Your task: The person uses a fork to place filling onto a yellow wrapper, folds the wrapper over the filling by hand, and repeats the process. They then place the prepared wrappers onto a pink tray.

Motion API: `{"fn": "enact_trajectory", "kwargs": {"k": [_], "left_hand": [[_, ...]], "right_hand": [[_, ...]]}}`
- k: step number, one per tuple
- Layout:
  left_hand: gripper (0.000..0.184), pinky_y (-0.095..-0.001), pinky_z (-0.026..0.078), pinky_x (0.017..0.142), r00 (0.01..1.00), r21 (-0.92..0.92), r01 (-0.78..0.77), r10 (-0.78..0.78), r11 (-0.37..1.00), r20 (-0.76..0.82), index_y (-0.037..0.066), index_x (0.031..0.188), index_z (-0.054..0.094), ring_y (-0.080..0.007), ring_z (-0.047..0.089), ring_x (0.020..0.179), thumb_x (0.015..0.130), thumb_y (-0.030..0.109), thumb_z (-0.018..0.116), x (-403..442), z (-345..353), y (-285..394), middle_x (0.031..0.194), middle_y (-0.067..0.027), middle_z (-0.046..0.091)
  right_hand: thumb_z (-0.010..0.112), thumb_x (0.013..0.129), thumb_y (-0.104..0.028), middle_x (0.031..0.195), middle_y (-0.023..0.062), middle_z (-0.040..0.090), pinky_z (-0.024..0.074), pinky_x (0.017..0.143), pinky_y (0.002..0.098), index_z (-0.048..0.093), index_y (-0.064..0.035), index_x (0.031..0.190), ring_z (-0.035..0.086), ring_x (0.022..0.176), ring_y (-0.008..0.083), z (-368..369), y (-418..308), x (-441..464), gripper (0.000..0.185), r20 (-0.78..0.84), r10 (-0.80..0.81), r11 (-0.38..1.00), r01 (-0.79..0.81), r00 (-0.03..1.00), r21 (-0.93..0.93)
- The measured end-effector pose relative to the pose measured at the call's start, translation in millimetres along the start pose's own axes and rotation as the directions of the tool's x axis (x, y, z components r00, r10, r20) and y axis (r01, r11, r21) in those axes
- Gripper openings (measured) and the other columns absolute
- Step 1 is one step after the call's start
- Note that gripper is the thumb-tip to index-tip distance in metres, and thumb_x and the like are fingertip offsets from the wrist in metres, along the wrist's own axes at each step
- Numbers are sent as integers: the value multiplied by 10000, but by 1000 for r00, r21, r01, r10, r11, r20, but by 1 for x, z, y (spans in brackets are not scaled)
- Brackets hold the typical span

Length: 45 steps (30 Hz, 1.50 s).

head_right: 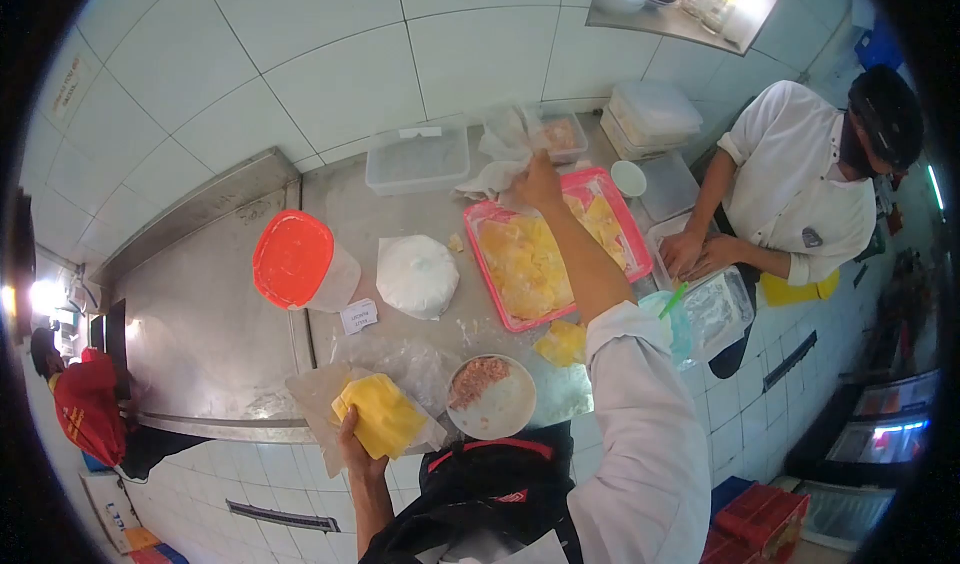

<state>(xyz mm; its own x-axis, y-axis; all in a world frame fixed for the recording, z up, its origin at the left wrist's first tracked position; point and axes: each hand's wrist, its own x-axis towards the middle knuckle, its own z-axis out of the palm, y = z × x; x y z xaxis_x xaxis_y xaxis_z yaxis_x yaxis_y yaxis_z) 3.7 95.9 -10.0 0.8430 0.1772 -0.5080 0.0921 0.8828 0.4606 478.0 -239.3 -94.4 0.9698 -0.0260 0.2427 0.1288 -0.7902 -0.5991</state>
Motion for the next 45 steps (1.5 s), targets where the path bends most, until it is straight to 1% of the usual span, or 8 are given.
{"fn": "enact_trajectory", "kwargs": {"k": [8,12,17,20,23,25,34,45], "left_hand": [[444,-495,546,981,999,-16,14,-14,1000,-30,32,1372,511,-336,666,1137,1016,290,573,10,9,-5,1292,-163,642],[443,-491,548,979,999,3,23,-23,1000,-39,32,1369,512,-331,668,1133,1010,281,581,13,9,-7,1284,-160,646],[433,-484,551,975,999,1,11,-11,1000,-40,39,1361,520,-324,670,1130,1005,277,587,12,13,-7,1270,-152,652],[435,-479,554,974,998,17,24,-23,1000,-51,44,1358,525,-320,672,1128,1000,280,597,12,13,-8,1268,-147,654],[438,-476,559,969,998,4,33,-33,999,-51,47,1357,527,-314,676,1122,994,279,608,16,12,-10,1264,-144,656],[439,-474,563,964,999,3,41,-41,999,-36,47,1357,527,-311,678,1118,992,275,611,18,13,-11,1261,-143,658],[437,-464,560,960,995,71,28,-35,997,92,38,1366,516,-313,670,1120,1001,268,577,10,9,-6,1271,-149,647],[440,-452,555,958,993,110,5,-19,994,119,40,1375,515,-308,669,1116,1025,305,541,3,23,-12,1269,-143,650]], "right_hand": [[795,791,-286,932,227,619,483,763,491,483,-17,1065,632,887,429,-15,-22,11,495,-20,-314,932,313,949,185],[764,823,-258,923,233,641,510,773,504,495,7,1075,644,889,439,-2,10,9,454,171,-212,977,208,962,42],[705,865,-195,992,265,671,541,814,517,517,39,1111,660,958,448,-7,28,0,388,42,0,924,17,999,-383],[694,878,-246,1026,273,677,539,823,516,528,35,1125,664,982,442,-28,-7,-46,409,-154,-124,943,68,980,-327],[689,888,-374,910,243,684,541,777,540,535,36,1066,672,874,464,-44,-68,-134,473,263,26,992,8,964,-129],[696,869,-311,869,228,686,552,744,533,534,19,1043,684,819,453,-50,-111,-191,407,452,76,964,50,889,-261],[654,838,-88,887,224,692,569,695,502,536,-1,1010,712,803,407,-23,-90,-227,227,212,-73,967,122,975,-225],[700,856,-136,831,224,689,522,711,523,554,-26,1009,681,797,437,-133,-130,-176,239,-84,-8,989,-5,996,-151]]}}
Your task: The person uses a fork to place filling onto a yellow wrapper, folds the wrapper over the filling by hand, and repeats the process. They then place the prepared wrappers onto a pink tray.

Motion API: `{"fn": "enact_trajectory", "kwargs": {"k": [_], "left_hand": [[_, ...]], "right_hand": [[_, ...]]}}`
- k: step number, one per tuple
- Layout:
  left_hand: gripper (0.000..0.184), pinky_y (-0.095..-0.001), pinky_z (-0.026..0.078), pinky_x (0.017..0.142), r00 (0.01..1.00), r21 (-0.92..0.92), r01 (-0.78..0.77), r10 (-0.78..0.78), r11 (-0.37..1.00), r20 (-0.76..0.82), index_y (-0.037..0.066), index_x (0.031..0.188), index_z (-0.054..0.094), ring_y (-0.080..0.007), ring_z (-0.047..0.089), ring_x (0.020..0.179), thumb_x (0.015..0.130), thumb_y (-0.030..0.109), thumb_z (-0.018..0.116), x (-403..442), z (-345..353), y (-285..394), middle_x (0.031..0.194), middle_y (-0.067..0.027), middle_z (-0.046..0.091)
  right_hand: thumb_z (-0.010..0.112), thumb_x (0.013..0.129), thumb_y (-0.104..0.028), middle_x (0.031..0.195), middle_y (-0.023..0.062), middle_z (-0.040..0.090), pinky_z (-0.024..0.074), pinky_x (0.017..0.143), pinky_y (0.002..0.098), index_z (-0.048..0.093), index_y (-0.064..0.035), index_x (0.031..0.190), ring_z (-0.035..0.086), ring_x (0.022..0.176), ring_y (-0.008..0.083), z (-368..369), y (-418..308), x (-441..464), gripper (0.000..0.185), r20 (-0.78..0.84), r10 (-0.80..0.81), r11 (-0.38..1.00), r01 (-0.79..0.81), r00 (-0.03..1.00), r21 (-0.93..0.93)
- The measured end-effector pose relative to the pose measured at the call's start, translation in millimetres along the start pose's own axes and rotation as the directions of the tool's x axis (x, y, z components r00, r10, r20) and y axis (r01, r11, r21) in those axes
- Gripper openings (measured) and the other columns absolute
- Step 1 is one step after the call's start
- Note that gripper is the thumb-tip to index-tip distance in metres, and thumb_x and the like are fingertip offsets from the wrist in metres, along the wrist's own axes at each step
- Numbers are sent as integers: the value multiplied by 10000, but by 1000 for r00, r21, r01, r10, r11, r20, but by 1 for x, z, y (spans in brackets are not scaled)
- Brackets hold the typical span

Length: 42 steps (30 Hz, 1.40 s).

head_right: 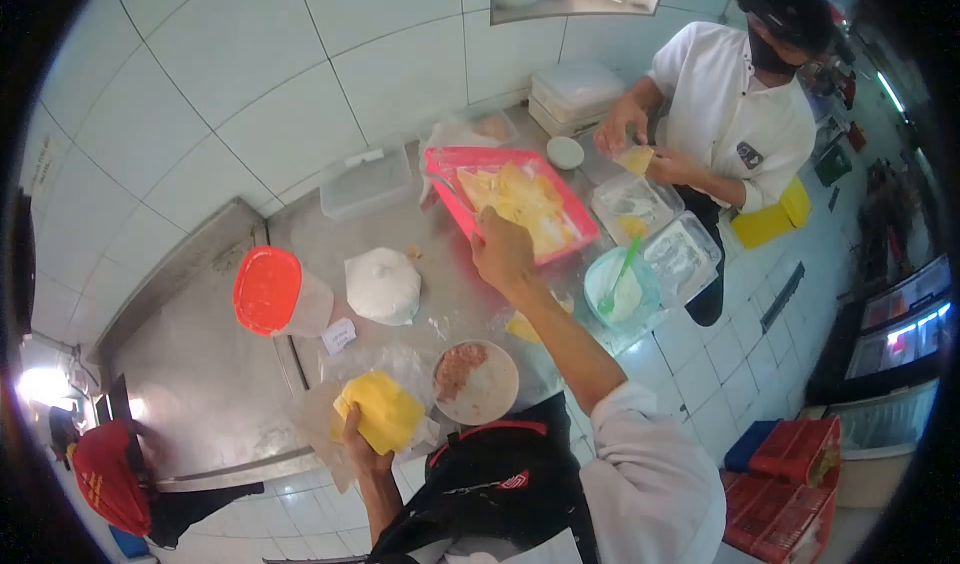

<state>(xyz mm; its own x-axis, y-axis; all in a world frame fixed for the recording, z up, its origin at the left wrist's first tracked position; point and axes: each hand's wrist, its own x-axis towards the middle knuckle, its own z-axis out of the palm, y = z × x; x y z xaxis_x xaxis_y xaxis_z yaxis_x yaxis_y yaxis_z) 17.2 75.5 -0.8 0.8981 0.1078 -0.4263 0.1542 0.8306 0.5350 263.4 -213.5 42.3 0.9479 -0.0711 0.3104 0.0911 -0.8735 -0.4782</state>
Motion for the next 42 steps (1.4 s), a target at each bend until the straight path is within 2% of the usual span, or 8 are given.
{"fn": "enact_trajectory", "kwargs": {"k": [8,13,16,22,28,36,39,42], "left_hand": [[466,-442,572,904,1000,3,28,-28,1000,-3,51,1353,542,-291,678,1090,1012,367,580,15,-9,-3,1240,-128,668],[473,-452,573,903,999,6,44,-44,999,-11,52,1366,531,-303,677,1093,1013,363,579,9,-10,1,1247,-135,665],[484,-479,542,972,998,11,54,-54,998,24,41,1391,508,-327,655,1144,1007,330,564,6,-18,5,1284,-155,644],[462,-470,539,981,999,20,37,-38,999,17,38,1387,507,-324,657,1141,1011,302,552,-4,-13,4,1283,-155,642],[469,-476,542,981,996,-15,84,-83,996,22,34,1395,503,-327,657,1150,1016,305,552,-2,-29,1,1298,-160,639],[487,-494,511,1037,984,-119,177,-178,977,2,23,1404,512,-338,635,1204,1023,325,537,12,-29,-28,1358,-167,619],[504,-509,478,1080,982,-239,182,-165,954,90,29,1421,503,-346,609,1253,1016,326,550,14,-32,-37,1390,-166,605],[499,-515,485,1073,980,-288,180,-144,941,140,40,1427,501,-345,612,1249,1011,309,563,10,-46,-42,1394,-163,602]], "right_hand": [[725,837,-177,853,218,699,520,744,547,595,-27,1091,682,823,446,4,-10,-29,322,-40,51,984,-43,998,170],[754,808,-145,901,199,656,521,789,508,603,-27,1002,644,905,407,8,-16,-39,273,-15,113,989,-111,993,97],[758,808,-149,909,201,661,522,797,510,600,-27,997,649,910,406,69,8,-62,275,120,162,984,-170,979,55],[756,818,-156,914,208,669,518,794,520,597,-15,1013,654,901,413,126,32,-86,289,73,236,966,-242,969,94],[588,976,-312,851,244,662,488,754,550,619,-12,934,647,845,451,103,39,-112,305,41,287,933,-289,957,216],[494,1034,-238,828,247,682,501,701,549,664,-82,1039,665,831,456,-13,40,-178,231,411,10,944,-145,912,298],[507,1021,-190,870,217,704,521,694,529,664,-127,1168,679,812,434,-59,19,-192,224,664,14,976,-154,747,152],[537,992,-173,919,193,718,539,679,515,623,-158,1304,689,776,415,-44,28,-231,324,516,-273,944,123,812,306]]}}
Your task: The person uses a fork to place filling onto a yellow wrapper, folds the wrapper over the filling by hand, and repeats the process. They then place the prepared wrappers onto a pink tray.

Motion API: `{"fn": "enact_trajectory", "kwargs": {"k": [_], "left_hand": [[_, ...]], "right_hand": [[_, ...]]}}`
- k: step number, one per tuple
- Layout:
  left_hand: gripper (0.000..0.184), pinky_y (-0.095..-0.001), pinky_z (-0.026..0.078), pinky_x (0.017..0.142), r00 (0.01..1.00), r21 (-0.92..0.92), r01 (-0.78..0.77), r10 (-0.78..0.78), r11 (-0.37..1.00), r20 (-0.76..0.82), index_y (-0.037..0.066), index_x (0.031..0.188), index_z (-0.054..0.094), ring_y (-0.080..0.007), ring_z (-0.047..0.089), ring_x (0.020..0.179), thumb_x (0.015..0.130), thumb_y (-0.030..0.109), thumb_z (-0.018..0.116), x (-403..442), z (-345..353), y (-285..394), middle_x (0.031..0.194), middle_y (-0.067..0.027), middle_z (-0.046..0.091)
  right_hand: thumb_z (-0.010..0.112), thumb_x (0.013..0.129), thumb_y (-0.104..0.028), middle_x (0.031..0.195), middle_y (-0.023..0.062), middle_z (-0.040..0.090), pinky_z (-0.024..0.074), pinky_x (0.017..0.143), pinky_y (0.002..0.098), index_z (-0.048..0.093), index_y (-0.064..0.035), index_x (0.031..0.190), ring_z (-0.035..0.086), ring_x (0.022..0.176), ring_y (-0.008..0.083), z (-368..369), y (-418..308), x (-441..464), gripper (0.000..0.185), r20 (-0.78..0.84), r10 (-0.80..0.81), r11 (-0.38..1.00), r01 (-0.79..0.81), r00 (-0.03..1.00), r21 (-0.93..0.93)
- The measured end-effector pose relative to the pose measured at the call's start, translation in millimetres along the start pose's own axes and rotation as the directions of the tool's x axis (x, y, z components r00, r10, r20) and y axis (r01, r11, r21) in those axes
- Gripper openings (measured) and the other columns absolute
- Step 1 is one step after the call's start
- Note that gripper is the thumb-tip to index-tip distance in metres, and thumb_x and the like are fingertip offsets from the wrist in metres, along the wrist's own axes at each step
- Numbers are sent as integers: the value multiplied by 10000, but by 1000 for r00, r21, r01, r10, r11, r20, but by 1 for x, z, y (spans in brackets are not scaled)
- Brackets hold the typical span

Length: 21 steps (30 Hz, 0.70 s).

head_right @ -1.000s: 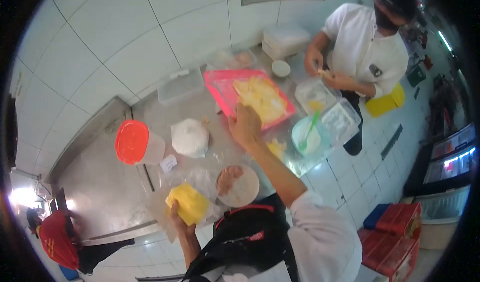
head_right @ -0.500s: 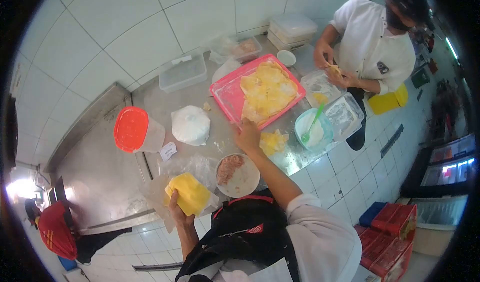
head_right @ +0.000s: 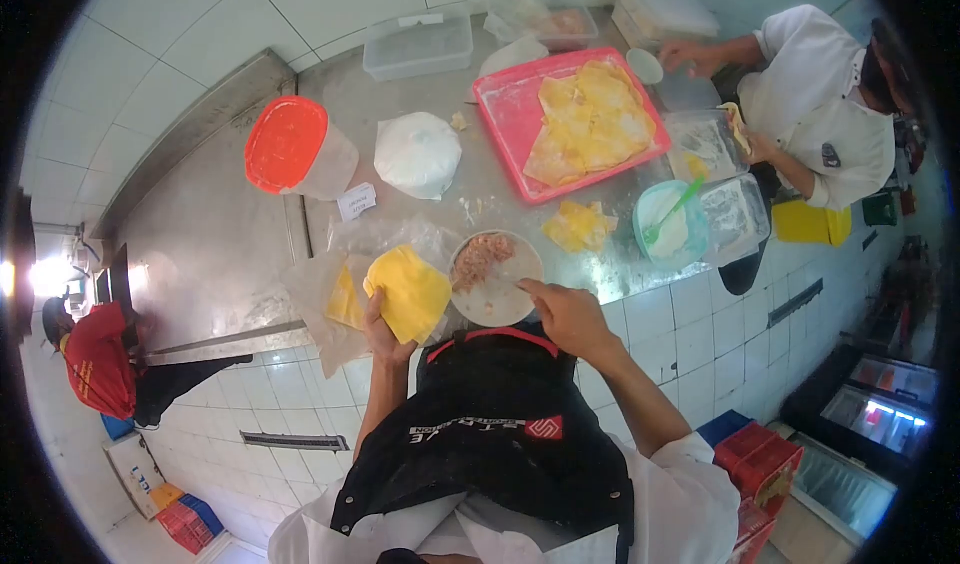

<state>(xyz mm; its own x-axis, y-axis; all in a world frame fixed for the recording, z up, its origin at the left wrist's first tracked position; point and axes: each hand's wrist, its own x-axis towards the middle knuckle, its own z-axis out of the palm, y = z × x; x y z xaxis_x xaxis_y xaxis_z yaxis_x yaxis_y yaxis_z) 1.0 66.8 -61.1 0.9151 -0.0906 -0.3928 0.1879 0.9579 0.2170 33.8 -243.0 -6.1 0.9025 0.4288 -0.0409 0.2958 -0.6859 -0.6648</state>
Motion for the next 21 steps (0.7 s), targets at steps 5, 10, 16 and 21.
{"fn": "enact_trajectory", "kwargs": {"k": [5,10,16,21], "left_hand": [[502,-516,493,1069,1000,81,4,-6,997,18,39,1437,485,-349,614,1246,1007,278,583,-6,-8,8,1404,-164,593],[497,-527,488,1074,999,39,-32,32,999,-2,37,1447,471,-356,602,1262,1017,262,577,-15,4,11,1416,-169,583],[508,-538,463,1093,998,40,-55,53,998,36,42,1466,449,-358,566,1303,1028,276,554,-16,5,8,1450,-165,551],[528,-537,429,1115,997,48,-51,48,998,61,44,1490,422,-353,536,1335,1040,302,520,-15,1,6,1473,-154,528]], "right_hand": [[523,972,-157,918,196,710,568,680,491,626,-161,1320,698,770,411,39,-1,-6,364,148,163,977,-139,975,-163],[509,962,-151,926,223,704,556,733,535,628,-133,1310,692,796,437,57,7,-8,368,265,196,963,-135,944,-233],[486,964,-148,902,241,705,540,766,563,645,-89,1261,691,840,459,56,0,-1,341,93,243,969,-236,966,-78],[465,970,-140,892,265,703,532,782,575,637,-68,1263,688,846,468,42,-12,-7,347,287,298,953,-266,910,-147]]}}
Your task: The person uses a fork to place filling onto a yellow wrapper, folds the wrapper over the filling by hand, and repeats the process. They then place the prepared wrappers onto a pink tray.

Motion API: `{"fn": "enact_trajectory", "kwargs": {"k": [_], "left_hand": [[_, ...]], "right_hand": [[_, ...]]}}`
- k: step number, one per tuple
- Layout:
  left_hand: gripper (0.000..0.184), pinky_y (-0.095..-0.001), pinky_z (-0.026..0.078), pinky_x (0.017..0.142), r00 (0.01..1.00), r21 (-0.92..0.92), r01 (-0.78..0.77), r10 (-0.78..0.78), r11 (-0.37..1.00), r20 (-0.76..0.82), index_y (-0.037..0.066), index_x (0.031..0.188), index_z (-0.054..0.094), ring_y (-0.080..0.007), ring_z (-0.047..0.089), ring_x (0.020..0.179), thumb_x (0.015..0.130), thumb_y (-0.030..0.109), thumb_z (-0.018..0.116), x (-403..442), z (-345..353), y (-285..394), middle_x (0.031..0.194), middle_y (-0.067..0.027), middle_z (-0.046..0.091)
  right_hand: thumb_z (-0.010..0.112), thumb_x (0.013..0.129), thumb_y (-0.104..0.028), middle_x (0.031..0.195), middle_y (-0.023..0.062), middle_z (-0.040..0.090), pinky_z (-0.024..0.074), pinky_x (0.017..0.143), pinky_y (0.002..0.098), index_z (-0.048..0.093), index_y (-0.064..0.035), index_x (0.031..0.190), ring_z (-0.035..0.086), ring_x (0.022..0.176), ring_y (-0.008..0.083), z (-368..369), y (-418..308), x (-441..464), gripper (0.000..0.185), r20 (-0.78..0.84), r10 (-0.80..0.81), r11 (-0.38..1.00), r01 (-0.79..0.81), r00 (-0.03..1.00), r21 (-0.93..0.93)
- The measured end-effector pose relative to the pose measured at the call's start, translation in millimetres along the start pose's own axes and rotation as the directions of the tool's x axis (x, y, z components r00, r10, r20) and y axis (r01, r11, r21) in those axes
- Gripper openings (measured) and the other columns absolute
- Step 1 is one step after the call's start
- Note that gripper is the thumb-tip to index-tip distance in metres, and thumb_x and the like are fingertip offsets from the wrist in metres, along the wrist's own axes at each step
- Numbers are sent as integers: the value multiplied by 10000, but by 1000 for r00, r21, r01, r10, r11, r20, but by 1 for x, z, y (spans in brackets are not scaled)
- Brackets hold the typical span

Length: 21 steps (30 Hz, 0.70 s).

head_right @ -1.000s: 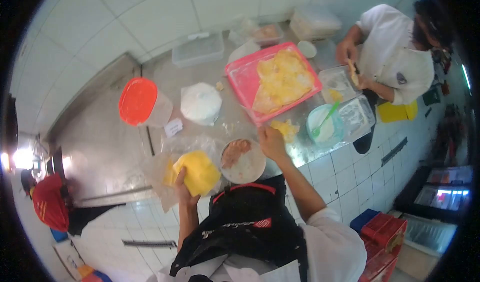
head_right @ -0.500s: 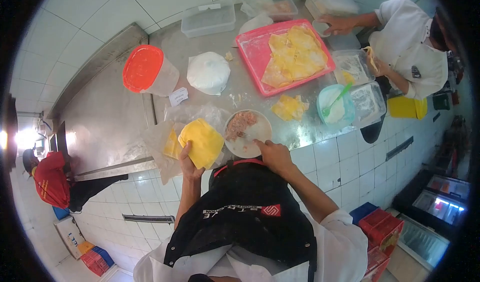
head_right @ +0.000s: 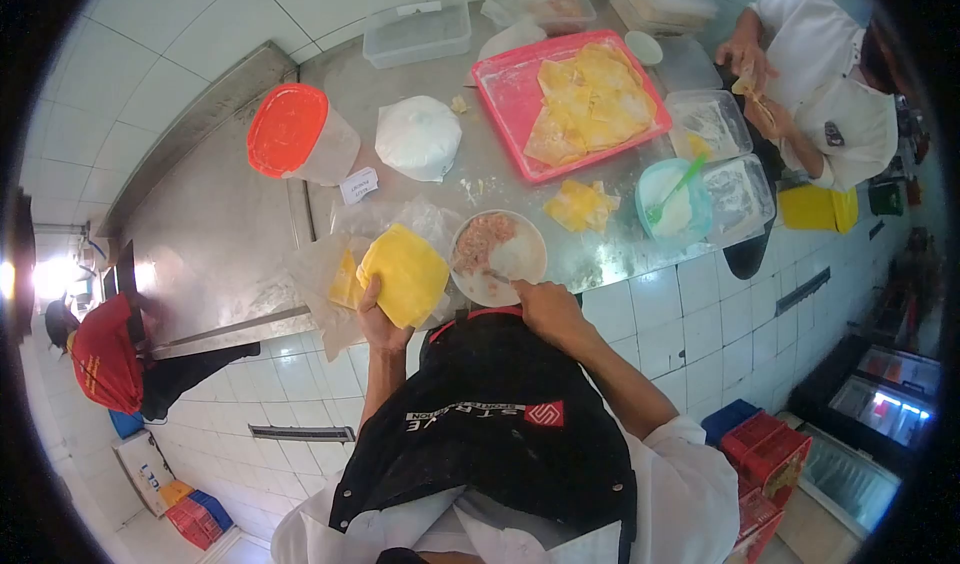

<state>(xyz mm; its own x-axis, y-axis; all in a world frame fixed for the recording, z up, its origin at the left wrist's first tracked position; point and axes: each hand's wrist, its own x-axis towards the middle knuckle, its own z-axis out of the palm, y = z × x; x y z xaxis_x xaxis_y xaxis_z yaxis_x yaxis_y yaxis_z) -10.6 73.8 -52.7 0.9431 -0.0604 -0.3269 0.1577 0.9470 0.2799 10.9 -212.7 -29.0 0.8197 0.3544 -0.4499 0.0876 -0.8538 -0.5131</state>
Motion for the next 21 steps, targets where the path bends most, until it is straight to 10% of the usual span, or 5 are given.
{"fn": "enact_trajectory", "kwargs": {"k": [21], "left_hand": [[530,-528,436,1114,999,-47,43,-43,998,-6,27,1483,427,-354,536,1335,1035,289,531,2,-10,-7,1468,-169,531]], "right_hand": [[530,969,-155,921,290,695,533,801,562,683,-92,1245,682,878,476,3,11,5,323,-16,-141,978,141,990,150]]}}
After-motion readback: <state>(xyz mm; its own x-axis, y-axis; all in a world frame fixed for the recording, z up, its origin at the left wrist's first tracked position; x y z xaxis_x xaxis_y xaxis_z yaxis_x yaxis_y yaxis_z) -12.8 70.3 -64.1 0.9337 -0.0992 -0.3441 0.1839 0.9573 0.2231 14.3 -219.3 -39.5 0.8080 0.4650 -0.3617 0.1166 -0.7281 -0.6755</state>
